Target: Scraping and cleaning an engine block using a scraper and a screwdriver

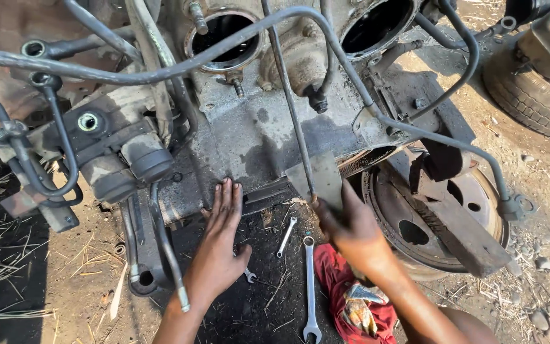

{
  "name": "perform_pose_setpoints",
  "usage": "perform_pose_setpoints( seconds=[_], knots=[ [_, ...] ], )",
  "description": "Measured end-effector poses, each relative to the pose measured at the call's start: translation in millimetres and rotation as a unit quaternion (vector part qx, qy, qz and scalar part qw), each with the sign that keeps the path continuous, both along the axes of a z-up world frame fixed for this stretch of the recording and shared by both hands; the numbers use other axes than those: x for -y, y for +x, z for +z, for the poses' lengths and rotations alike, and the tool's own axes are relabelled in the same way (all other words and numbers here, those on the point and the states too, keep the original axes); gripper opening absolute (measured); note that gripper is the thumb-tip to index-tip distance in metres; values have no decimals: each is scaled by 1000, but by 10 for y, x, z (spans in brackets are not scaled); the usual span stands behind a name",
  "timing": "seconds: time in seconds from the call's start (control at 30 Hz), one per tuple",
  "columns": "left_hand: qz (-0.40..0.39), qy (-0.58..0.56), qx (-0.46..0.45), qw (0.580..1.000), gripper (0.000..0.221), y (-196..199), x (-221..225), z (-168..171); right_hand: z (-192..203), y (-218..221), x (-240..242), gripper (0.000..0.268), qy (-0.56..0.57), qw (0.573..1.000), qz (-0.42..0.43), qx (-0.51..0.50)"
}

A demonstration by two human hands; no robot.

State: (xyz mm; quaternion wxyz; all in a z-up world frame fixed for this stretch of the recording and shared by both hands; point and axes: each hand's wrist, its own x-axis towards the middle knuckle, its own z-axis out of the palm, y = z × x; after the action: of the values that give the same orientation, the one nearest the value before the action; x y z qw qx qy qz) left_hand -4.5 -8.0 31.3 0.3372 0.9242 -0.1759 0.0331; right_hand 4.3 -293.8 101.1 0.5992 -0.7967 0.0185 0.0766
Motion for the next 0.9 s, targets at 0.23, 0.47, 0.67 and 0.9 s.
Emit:
perform_pose_setpoints(
  seconds=[0.23,0.47,0.67,0.9],
  knots=[
    [10,-2,9,1000,127,-15,28,39,163,260,136,49,-86,983,-116,117],
    [0,18,27,999,133,7,33,-14,644,167,-69,84,-93,993,-19,-68],
    [40,114,32,992,130,-108,3,-88,520,74,-405,29,-124,989,-50,-62],
    [-26,159,42,986,108,-527,-158,-246,-108,189,-426,44,-370,901,-71,214]
  ],
)
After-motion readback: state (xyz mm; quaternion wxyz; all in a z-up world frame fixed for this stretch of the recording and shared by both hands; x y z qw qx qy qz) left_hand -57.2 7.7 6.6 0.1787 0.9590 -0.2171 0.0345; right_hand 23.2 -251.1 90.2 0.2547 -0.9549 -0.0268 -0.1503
